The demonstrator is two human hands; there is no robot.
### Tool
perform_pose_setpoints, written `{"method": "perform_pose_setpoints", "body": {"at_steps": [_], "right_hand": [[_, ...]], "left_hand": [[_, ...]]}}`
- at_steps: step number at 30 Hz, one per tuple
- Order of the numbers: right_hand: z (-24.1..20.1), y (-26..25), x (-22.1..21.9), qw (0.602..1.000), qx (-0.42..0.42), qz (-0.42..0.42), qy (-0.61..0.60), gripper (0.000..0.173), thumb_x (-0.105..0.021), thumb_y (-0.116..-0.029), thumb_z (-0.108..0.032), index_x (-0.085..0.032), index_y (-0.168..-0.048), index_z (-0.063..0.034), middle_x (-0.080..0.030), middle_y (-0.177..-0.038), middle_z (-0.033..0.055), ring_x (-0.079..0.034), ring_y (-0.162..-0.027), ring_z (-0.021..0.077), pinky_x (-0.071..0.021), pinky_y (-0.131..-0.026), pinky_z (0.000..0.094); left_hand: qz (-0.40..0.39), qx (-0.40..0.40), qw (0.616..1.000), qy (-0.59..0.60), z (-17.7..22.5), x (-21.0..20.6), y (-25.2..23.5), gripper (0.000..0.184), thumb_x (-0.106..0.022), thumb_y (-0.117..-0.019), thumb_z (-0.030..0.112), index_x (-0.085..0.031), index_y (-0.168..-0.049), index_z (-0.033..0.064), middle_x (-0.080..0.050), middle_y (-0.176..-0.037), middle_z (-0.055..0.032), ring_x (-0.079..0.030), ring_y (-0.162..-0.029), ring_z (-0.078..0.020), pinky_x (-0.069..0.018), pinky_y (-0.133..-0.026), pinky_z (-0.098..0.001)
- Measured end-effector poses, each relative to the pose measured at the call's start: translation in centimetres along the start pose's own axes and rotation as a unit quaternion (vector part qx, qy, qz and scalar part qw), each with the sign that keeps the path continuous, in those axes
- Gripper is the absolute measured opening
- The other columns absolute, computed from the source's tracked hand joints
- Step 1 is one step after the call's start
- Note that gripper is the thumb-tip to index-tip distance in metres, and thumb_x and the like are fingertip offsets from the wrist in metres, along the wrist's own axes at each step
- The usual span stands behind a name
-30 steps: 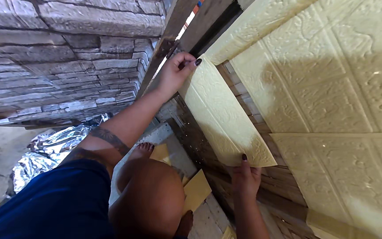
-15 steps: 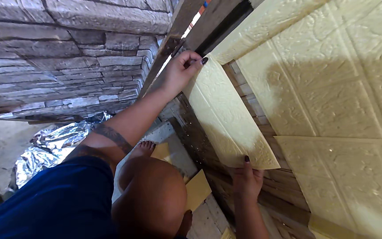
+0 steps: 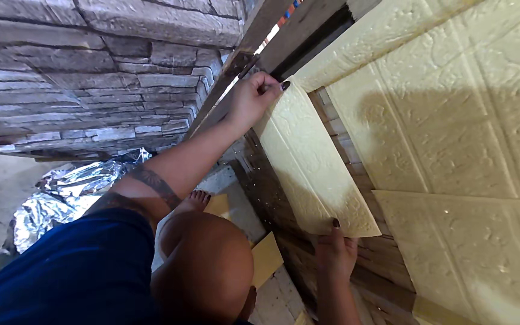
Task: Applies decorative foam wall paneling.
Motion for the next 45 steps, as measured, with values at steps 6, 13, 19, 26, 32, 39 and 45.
{"method": "perform_pose_setpoints", "body": {"at_steps": [6, 13, 19, 26, 32, 39, 45], "right_hand": [[-0.2, 0.2, 0.0, 1.000, -0.017, -0.005, -0.018, 0.023, -0.046, -0.1022, -0.001, -0.046, -0.124, -0.0096, -0.072, -0.104, 0.0023, -0.074, -0.092, 0.0165, -0.0645, -0.080, 0.0376], [-0.9, 0.6, -0.1, 1.000, -0.026, -0.008, -0.008, 0.022, -0.048, -0.1018, -0.003, -0.048, -0.123, -0.0104, -0.073, -0.103, 0.0025, -0.075, -0.090, 0.0175, -0.0649, -0.078, 0.0389], [-1.0, 0.7, -0.1, 1.000, -0.029, -0.008, -0.001, 0.023, -0.047, -0.1027, -0.003, -0.046, -0.125, -0.0109, -0.072, -0.105, 0.0018, -0.074, -0.093, 0.0163, -0.0644, -0.080, 0.0375], [-1.1, 0.6, -0.4, 1.000, -0.023, -0.013, 0.002, 0.025, -0.046, -0.1025, -0.002, -0.046, -0.126, -0.0105, -0.072, -0.106, 0.0013, -0.074, -0.093, 0.0159, -0.0644, -0.081, 0.0370], [-0.9, 0.5, -0.5, 0.999, -0.031, -0.010, 0.001, 0.025, -0.045, -0.1030, -0.002, -0.044, -0.127, -0.0097, -0.071, -0.106, 0.0028, -0.074, -0.094, 0.0171, -0.0645, -0.081, 0.0382], [-0.3, 0.5, -0.5, 0.999, -0.039, -0.002, 0.000, 0.025, -0.044, -0.1033, -0.001, -0.044, -0.127, -0.0098, -0.071, -0.106, 0.0029, -0.074, -0.093, 0.0171, -0.0647, -0.080, 0.0375], [0.3, 0.5, -0.4, 0.999, -0.043, -0.002, -0.003, 0.025, -0.044, -0.1035, -0.002, -0.044, -0.127, -0.0098, -0.071, -0.107, 0.0030, -0.074, -0.094, 0.0175, -0.0644, -0.081, 0.0380]], "left_hand": [[-0.006, 0.026, 1.000, -0.014, 0.3, 0.3, 0.0, 0.030, -0.071, -0.0963, 0.025, -0.062, -0.111, 0.0000, -0.066, -0.087, -0.0045, -0.062, -0.078, -0.0084, -0.0528, -0.076, -0.0281], [-0.083, 0.037, 0.996, -0.022, -0.1, 1.0, -0.9, 0.032, -0.068, -0.0986, 0.028, -0.059, -0.111, 0.0008, -0.064, -0.085, -0.0047, -0.061, -0.076, -0.0091, -0.0520, -0.075, -0.0290], [-0.098, 0.021, 0.995, -0.012, -1.5, 1.7, -1.1, 0.029, -0.066, -0.0997, 0.029, -0.062, -0.110, 0.0020, -0.066, -0.085, -0.0030, -0.062, -0.076, -0.0071, -0.0532, -0.075, -0.0280], [-0.157, 0.030, 0.987, 0.023, -5.1, 2.6, 0.0, 0.030, -0.052, -0.1058, 0.027, -0.063, -0.111, -0.0003, -0.067, -0.101, -0.0089, -0.066, -0.093, -0.0117, -0.0553, -0.089, -0.0338], [-0.211, 0.088, 0.973, 0.023, -8.3, 3.0, 2.4, 0.031, -0.062, -0.1019, 0.023, -0.063, -0.122, -0.0010, -0.067, -0.105, -0.0093, -0.063, -0.094, -0.0110, -0.0531, -0.089, -0.0325], [-0.161, 0.145, 0.974, 0.062, -11.7, 3.0, 3.4, 0.027, -0.066, -0.0989, 0.017, -0.066, -0.121, 0.0026, -0.068, -0.102, -0.0056, -0.063, -0.091, -0.0092, -0.0532, -0.087, -0.0303], [-0.129, 0.165, 0.973, 0.094, -11.7, 2.4, 4.0, 0.022, -0.063, -0.0998, 0.011, -0.063, -0.119, 0.0002, -0.066, -0.104, -0.0073, -0.063, -0.092, -0.0093, -0.0532, -0.087, -0.0289]]}}
Point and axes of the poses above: each hand's wrist, its own y-axis away from the middle knuckle, its own x-axis out of the back of the hand, z = x × y, the point moved 4 cm from there along -y, towards the middle knuckle
